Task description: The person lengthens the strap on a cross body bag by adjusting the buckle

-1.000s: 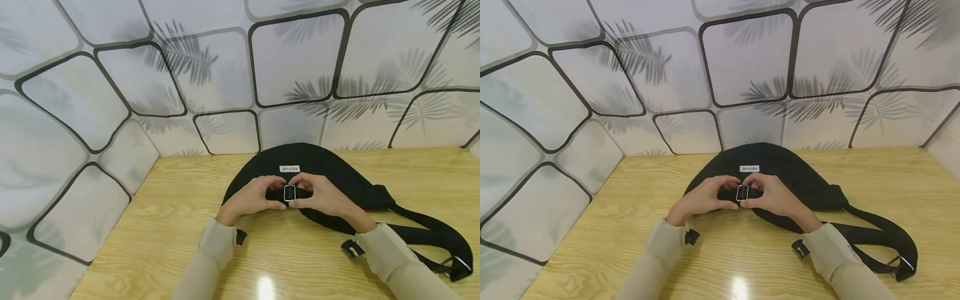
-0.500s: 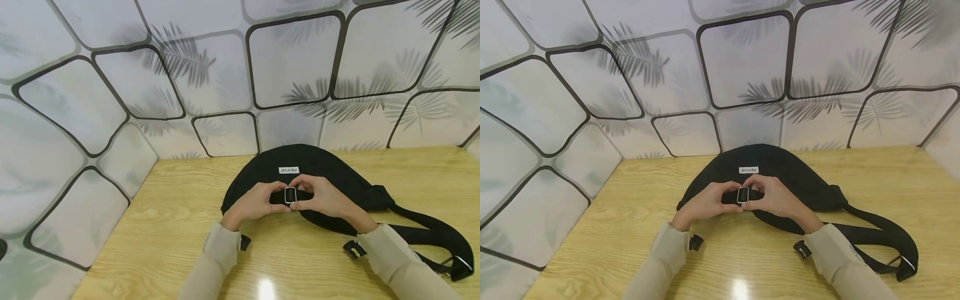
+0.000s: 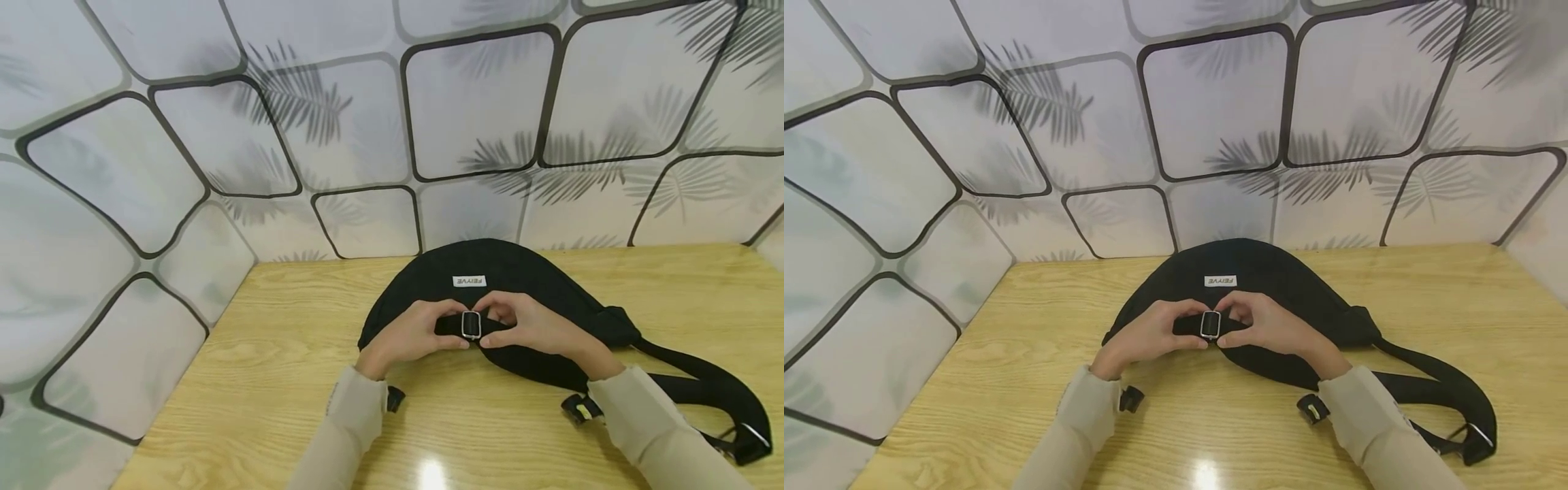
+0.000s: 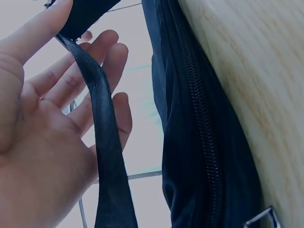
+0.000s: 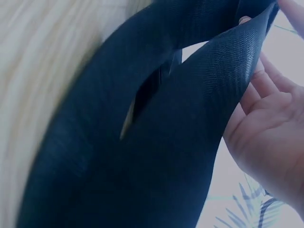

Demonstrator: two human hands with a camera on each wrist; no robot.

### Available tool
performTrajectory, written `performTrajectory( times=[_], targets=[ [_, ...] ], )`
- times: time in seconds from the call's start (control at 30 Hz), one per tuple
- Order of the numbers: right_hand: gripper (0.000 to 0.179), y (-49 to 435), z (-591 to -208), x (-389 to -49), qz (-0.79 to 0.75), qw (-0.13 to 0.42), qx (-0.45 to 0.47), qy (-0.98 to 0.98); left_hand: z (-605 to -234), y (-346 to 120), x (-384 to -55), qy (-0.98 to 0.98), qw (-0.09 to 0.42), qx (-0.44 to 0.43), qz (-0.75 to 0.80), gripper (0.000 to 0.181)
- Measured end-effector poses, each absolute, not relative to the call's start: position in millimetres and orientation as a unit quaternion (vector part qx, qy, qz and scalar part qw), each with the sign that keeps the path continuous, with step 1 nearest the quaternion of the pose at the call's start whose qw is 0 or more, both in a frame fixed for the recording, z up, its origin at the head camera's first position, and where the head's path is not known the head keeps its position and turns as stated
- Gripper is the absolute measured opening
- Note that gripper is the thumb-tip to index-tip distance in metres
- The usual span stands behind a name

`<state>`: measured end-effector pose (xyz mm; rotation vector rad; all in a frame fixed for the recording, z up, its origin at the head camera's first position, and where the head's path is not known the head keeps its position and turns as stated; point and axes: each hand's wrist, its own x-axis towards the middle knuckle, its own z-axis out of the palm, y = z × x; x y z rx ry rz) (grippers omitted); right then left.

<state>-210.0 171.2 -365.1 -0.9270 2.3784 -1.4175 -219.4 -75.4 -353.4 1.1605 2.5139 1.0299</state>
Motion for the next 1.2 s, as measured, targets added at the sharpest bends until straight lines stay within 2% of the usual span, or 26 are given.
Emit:
performTrajectory(
  times=[0.23, 0.37, 0.57, 1.2],
  targets=[
    [0.032, 183.0, -361.3, -214.6, -0.508, 0.189, -0.256, 0.801, -352.8, -77.4, -219.9, 0.844, 0.09, 0.379, 0.369, 0.042],
    [0.025, 185.6, -362.1, -215.5, -0.527, 0.207, -0.224, 0.793, -354.0, -77.1, -219.2, 0.838, 0.092, 0.371, 0.391, 0.044],
    [0.016, 184.5, -365.6, -215.1, -0.554, 0.198, -0.204, 0.783, -355.0, -75.7, -218.8, 0.833, 0.098, 0.366, 0.403, 0.047],
    [0.011, 176.8, -370.5, -214.8, -0.602, 0.193, -0.214, 0.745, -354.4, -75.0, -218.9, 0.832, 0.094, 0.358, 0.412, 0.046]
  ],
)
